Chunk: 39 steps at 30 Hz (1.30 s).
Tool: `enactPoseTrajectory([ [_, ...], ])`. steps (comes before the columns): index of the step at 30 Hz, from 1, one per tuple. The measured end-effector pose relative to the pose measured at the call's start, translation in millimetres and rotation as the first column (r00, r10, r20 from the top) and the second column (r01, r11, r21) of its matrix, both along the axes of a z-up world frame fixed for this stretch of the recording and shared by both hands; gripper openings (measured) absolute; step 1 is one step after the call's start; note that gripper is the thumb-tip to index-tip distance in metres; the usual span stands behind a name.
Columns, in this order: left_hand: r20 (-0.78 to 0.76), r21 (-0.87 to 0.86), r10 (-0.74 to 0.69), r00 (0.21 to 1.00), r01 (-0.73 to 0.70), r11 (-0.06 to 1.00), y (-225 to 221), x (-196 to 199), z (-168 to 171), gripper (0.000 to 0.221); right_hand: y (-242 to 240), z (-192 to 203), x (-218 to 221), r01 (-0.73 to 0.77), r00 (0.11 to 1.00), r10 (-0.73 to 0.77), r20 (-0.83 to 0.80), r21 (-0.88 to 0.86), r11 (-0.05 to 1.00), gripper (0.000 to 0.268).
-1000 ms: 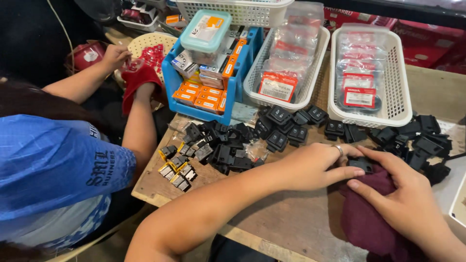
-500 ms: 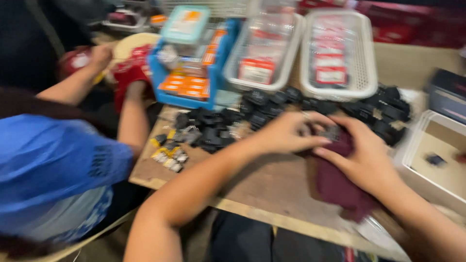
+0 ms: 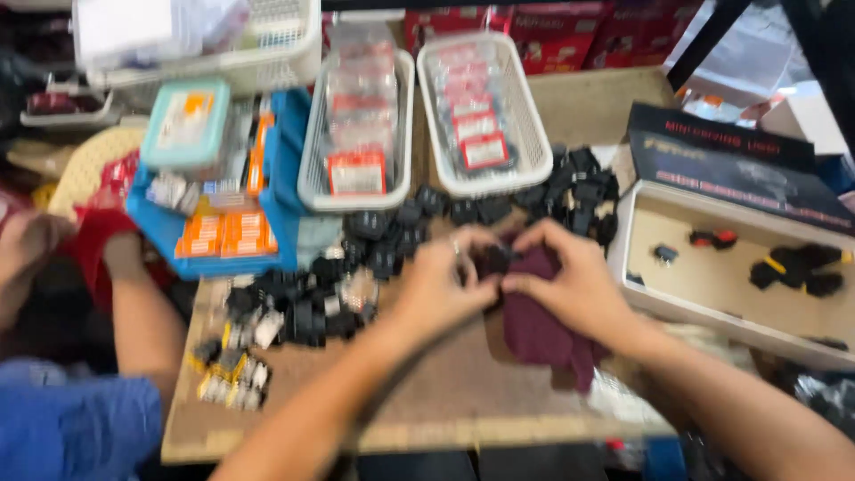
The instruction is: Cleaning and inspecting electrical switches or buttons for motorcycles using a cloth.
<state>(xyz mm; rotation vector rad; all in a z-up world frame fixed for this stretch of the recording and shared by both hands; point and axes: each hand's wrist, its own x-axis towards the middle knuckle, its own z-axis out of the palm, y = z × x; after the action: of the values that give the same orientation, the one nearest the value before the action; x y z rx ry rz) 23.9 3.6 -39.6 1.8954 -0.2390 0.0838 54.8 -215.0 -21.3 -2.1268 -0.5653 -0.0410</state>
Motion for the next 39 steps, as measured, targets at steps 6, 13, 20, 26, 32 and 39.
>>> enactPoseTrajectory([
  [6,-0.007,0.013,0.111,0.994,-0.111,0.994,-8,-15,1,0.037,5,-11,-3,0.067,0.988,-0.052,-0.145,0.101,0.993,0.029],
  [13,-0.025,-0.109,0.019,0.999,-0.022,0.994,-11,-9,5,0.04,-1,-15,1,-0.041,0.999,0.044,-0.011,0.201,0.979,0.026],
  [20,0.04,-0.302,-0.146,0.989,0.151,0.941,-9,7,-30,0.034,2,-16,-13,0.0,0.996,-0.013,0.085,0.15,0.989,0.027],
  [26,-0.025,-0.548,-0.181,0.983,0.138,0.825,-20,4,-33,0.042,-2,-25,-3,0.05,0.98,-0.099,0.175,0.267,0.962,0.051],
  [32,-0.177,-0.527,-0.06,0.982,-0.043,0.849,-19,-5,-1,0.034,5,-10,-6,0.144,0.988,-0.155,0.004,0.351,0.925,0.065],
  [39,-0.32,-0.516,-0.054,0.946,-0.126,0.847,-12,-4,9,0.031,-2,-3,-3,-0.186,0.982,0.184,0.052,0.033,0.982,0.067],
])
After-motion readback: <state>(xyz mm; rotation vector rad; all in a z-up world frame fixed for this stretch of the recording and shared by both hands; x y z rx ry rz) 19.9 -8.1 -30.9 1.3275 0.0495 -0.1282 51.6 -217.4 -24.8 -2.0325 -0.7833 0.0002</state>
